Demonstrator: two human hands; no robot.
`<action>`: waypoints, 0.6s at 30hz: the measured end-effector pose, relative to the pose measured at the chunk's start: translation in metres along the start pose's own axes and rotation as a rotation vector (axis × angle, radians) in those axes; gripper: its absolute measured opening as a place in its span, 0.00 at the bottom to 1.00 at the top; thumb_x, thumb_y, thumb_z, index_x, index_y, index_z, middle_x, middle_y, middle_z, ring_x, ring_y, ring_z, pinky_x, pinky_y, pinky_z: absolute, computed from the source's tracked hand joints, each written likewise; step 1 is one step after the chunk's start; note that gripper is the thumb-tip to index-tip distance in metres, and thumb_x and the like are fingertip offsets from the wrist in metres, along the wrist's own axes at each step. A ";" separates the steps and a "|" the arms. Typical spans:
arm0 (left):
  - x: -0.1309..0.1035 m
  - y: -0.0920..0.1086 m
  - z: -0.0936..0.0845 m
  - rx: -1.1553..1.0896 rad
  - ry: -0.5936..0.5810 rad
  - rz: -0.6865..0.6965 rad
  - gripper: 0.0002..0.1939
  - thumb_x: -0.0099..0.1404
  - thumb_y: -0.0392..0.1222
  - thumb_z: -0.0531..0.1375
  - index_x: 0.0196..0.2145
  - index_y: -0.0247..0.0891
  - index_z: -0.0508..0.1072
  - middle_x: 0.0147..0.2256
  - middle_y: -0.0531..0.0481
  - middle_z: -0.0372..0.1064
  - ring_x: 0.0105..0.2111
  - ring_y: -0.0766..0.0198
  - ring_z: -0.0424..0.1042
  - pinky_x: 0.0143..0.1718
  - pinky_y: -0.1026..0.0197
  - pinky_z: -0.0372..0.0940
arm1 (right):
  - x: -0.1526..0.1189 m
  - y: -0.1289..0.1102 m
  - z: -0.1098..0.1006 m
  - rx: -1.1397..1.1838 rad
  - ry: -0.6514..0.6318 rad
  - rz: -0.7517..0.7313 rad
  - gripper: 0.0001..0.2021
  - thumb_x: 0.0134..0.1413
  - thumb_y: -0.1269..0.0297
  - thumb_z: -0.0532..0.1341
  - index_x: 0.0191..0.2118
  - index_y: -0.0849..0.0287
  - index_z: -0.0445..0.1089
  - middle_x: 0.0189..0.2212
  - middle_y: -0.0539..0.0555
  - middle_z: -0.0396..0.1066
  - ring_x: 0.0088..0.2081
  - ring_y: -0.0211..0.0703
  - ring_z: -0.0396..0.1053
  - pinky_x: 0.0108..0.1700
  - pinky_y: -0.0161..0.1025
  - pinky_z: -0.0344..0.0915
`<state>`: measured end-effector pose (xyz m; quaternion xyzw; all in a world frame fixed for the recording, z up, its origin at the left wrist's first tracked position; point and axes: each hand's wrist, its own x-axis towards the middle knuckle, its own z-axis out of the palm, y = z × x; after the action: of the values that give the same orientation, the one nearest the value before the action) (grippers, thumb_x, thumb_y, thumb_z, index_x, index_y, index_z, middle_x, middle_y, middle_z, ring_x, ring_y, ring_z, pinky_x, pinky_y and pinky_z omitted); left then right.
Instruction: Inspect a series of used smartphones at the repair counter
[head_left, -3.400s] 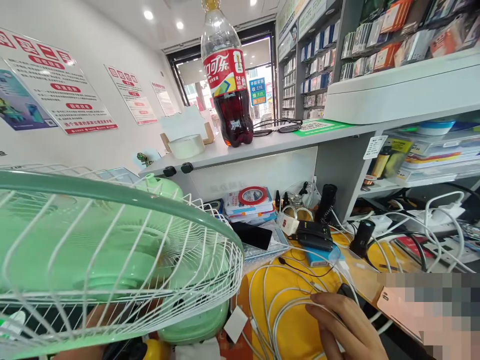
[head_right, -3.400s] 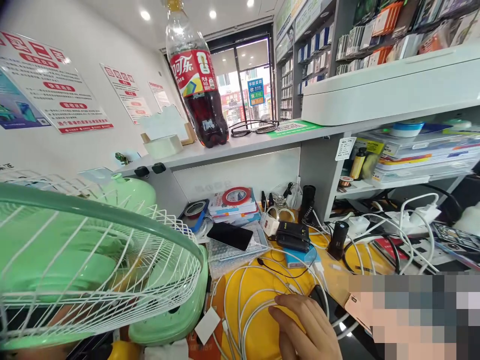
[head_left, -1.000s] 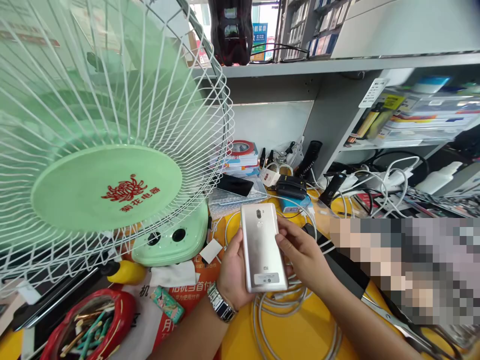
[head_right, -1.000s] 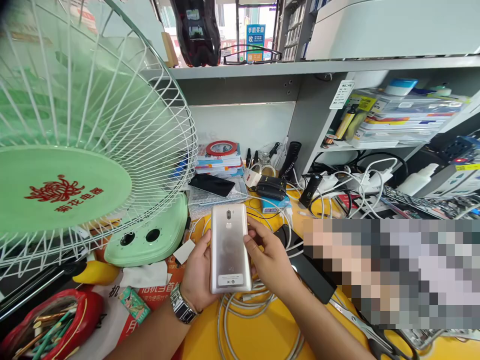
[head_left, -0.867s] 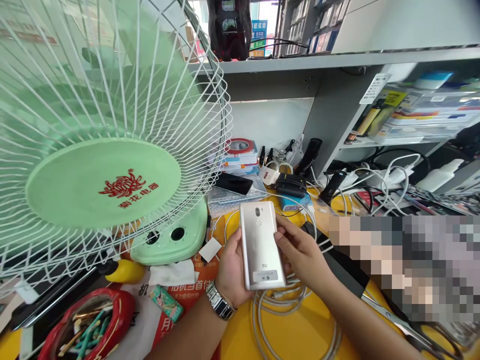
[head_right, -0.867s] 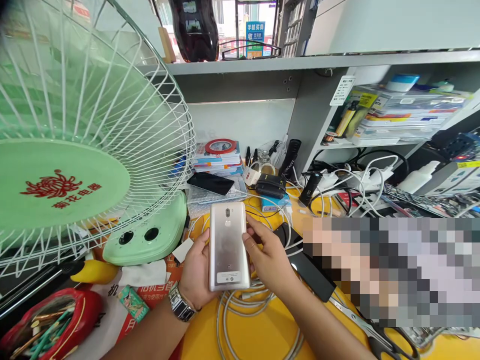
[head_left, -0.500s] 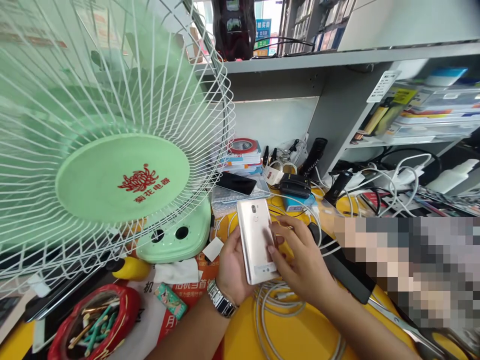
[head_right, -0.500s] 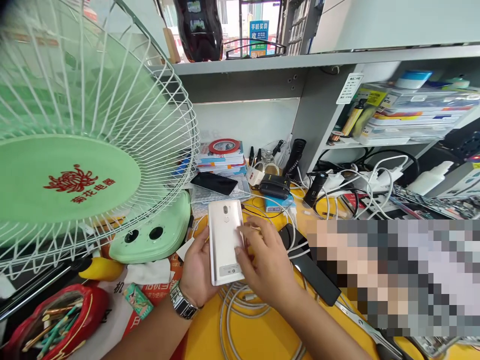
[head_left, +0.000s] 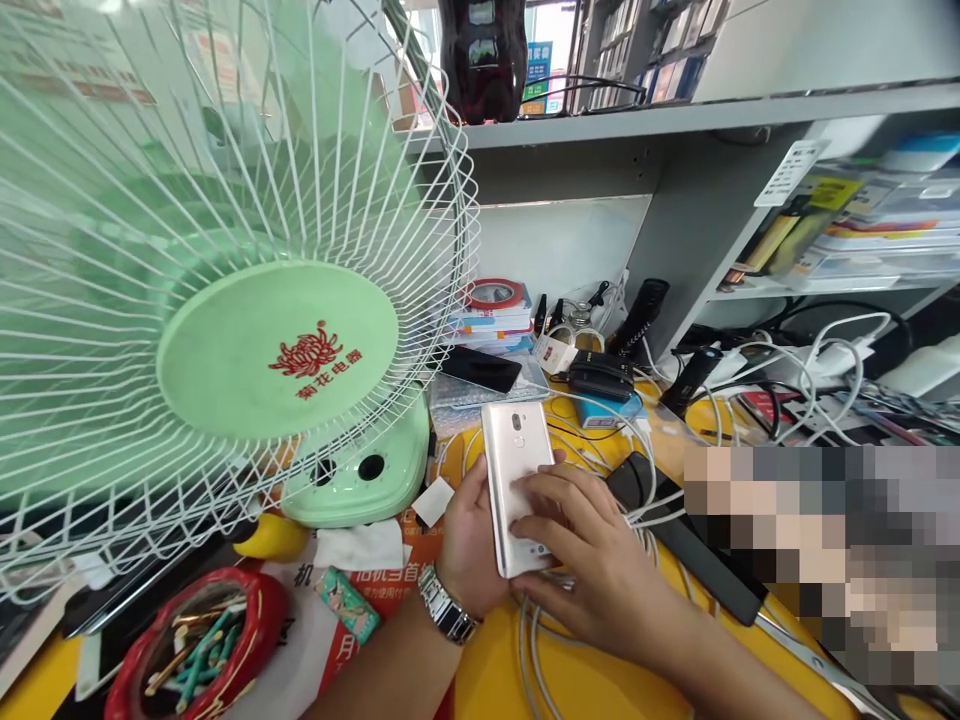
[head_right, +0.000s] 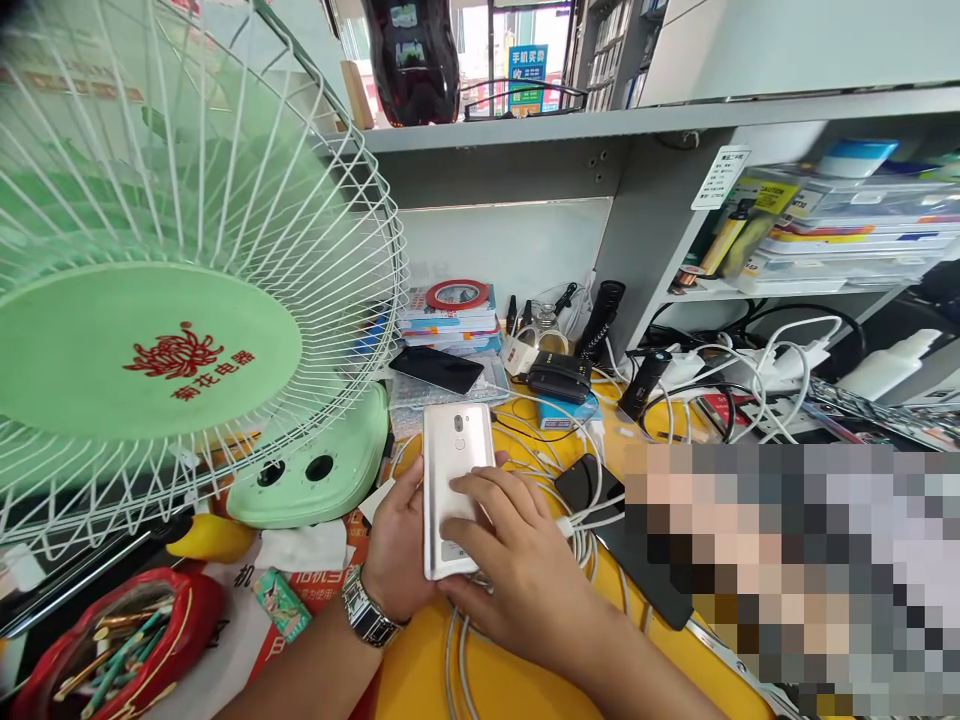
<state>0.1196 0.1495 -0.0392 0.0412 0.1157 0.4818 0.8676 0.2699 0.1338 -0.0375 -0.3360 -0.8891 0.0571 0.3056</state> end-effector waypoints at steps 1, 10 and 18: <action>0.000 0.000 0.000 0.010 -0.005 0.002 0.30 0.70 0.51 0.47 0.62 0.29 0.62 0.50 0.36 0.72 0.53 0.49 0.69 0.56 0.51 0.58 | 0.000 -0.001 0.000 -0.004 -0.005 -0.004 0.15 0.52 0.62 0.66 0.45 0.55 0.69 0.53 0.59 0.65 0.58 0.57 0.58 0.59 0.58 0.58; 0.000 0.002 -0.006 0.062 -0.022 -0.033 0.31 0.69 0.53 0.49 0.59 0.27 0.66 0.45 0.38 0.74 0.51 0.50 0.69 0.56 0.53 0.59 | 0.002 -0.004 -0.001 -0.033 0.018 -0.034 0.10 0.55 0.65 0.64 0.44 0.56 0.71 0.50 0.59 0.69 0.56 0.56 0.61 0.55 0.54 0.64; -0.001 0.000 -0.001 0.100 0.039 -0.018 0.33 0.69 0.55 0.47 0.58 0.24 0.66 0.49 0.33 0.72 0.54 0.46 0.68 0.54 0.51 0.61 | 0.003 -0.005 -0.001 -0.015 -0.012 -0.043 0.10 0.56 0.67 0.63 0.44 0.58 0.70 0.50 0.60 0.69 0.57 0.56 0.61 0.56 0.55 0.63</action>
<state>0.1186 0.1484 -0.0394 0.0743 0.1570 0.4683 0.8663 0.2663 0.1321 -0.0335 -0.3186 -0.8983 0.0457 0.2990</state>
